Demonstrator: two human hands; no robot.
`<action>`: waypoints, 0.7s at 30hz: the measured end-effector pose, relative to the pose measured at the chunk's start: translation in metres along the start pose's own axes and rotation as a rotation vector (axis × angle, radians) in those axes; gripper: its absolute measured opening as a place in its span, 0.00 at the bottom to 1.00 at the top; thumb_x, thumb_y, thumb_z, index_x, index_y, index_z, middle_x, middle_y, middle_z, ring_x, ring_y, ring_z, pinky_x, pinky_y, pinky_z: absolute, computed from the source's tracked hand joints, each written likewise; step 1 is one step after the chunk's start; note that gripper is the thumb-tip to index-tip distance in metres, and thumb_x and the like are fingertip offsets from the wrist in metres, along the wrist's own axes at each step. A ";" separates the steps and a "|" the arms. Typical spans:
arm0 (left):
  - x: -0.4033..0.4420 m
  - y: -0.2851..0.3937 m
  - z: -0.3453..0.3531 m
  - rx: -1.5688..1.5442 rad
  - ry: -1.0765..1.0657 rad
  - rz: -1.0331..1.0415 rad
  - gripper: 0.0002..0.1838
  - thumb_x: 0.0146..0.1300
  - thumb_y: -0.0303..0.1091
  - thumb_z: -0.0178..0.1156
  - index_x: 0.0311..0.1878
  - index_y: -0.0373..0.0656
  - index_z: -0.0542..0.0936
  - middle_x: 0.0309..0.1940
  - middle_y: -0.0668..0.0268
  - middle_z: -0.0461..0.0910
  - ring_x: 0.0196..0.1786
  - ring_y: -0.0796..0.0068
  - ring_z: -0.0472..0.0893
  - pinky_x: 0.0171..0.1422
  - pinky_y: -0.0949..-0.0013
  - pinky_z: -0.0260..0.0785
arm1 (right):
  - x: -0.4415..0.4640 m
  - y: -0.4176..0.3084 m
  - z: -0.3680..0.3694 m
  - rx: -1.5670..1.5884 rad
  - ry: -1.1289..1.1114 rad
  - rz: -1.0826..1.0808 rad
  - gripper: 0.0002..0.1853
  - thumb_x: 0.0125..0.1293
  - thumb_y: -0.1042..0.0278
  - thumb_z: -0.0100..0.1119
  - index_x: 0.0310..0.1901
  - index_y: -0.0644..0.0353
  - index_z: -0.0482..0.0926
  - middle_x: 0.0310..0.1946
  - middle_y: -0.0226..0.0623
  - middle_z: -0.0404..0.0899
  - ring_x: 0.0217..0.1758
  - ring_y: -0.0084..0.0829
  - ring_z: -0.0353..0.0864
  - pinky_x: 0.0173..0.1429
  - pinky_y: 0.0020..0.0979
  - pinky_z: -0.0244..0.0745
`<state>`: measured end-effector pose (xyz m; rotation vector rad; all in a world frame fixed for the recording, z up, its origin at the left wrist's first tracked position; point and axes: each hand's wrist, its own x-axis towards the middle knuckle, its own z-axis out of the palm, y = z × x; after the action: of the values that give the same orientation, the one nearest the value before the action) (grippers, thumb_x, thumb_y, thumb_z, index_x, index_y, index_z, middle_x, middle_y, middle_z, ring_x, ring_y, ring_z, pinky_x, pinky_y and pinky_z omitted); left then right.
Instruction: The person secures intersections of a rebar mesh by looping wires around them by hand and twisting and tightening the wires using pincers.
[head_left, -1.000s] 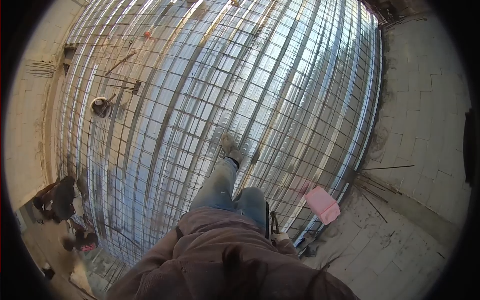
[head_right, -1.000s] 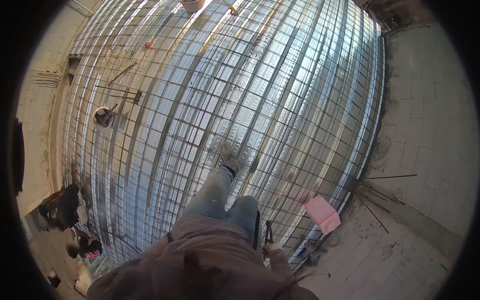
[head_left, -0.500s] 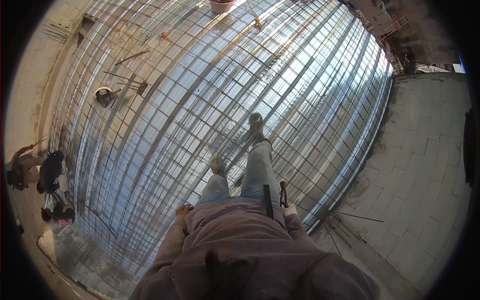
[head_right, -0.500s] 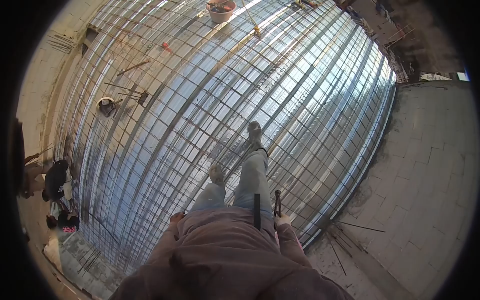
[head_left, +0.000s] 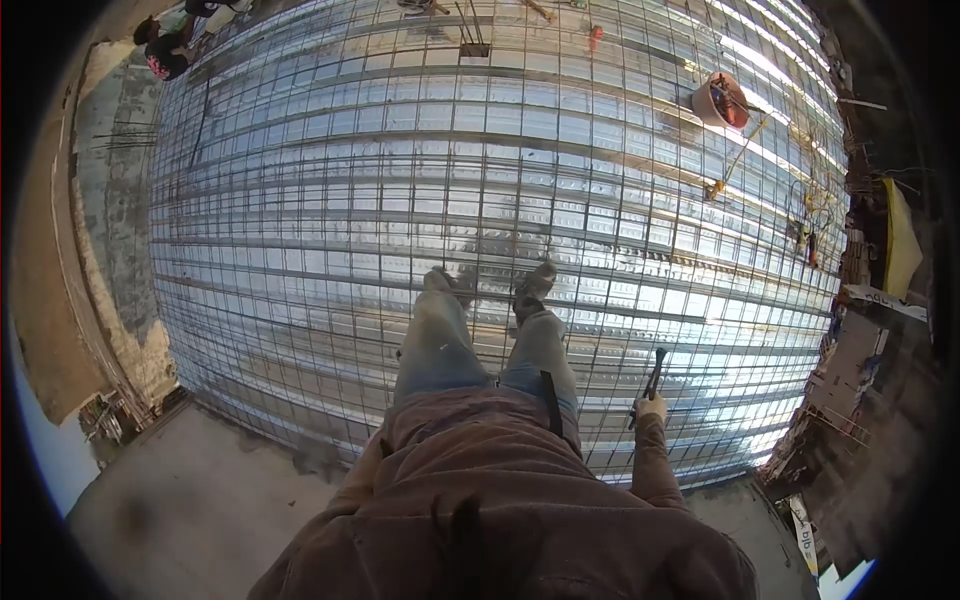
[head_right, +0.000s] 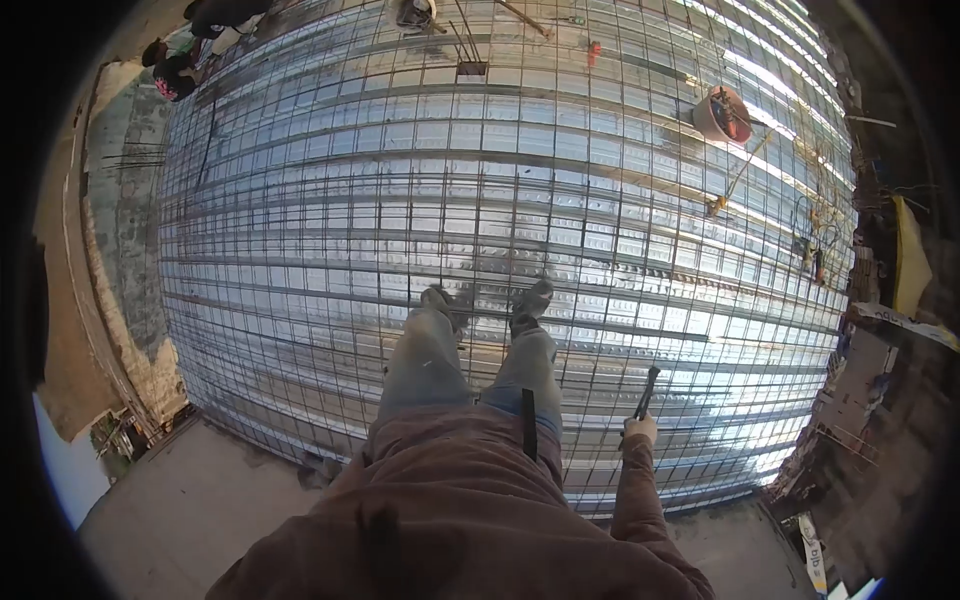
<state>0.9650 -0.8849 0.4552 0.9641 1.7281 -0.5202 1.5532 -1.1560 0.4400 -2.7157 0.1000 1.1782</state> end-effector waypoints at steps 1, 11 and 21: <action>-0.007 -0.009 0.015 0.002 -0.005 -0.011 0.21 0.70 0.46 0.60 0.59 0.42 0.83 0.54 0.52 0.87 0.57 0.52 0.86 0.62 0.56 0.79 | 0.027 -0.007 -0.018 0.066 0.104 0.086 0.08 0.65 0.74 0.60 0.43 0.65 0.83 0.26 0.36 0.82 0.24 0.32 0.85 0.26 0.35 0.78; -0.025 -0.106 0.164 0.110 -0.074 0.012 0.20 0.68 0.46 0.62 0.57 0.46 0.84 0.56 0.52 0.85 0.58 0.50 0.85 0.63 0.55 0.77 | 0.012 -0.200 -0.030 -0.391 -0.310 -0.423 0.17 0.63 0.67 0.67 0.53 0.57 0.85 0.40 0.40 0.88 0.45 0.37 0.88 0.48 0.40 0.83; -0.028 -0.146 0.208 0.137 -0.089 0.136 0.20 0.68 0.44 0.62 0.58 0.45 0.83 0.57 0.55 0.85 0.58 0.51 0.85 0.61 0.54 0.77 | -0.142 -0.339 0.136 -0.984 -0.492 -1.007 0.24 0.63 0.64 0.60 0.63 0.50 0.78 0.47 0.54 0.86 0.55 0.57 0.84 0.59 0.50 0.78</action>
<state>0.9715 -1.1319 0.3895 1.1305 1.5503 -0.5894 1.4032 -0.7991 0.4991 -2.2262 -2.0647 1.6396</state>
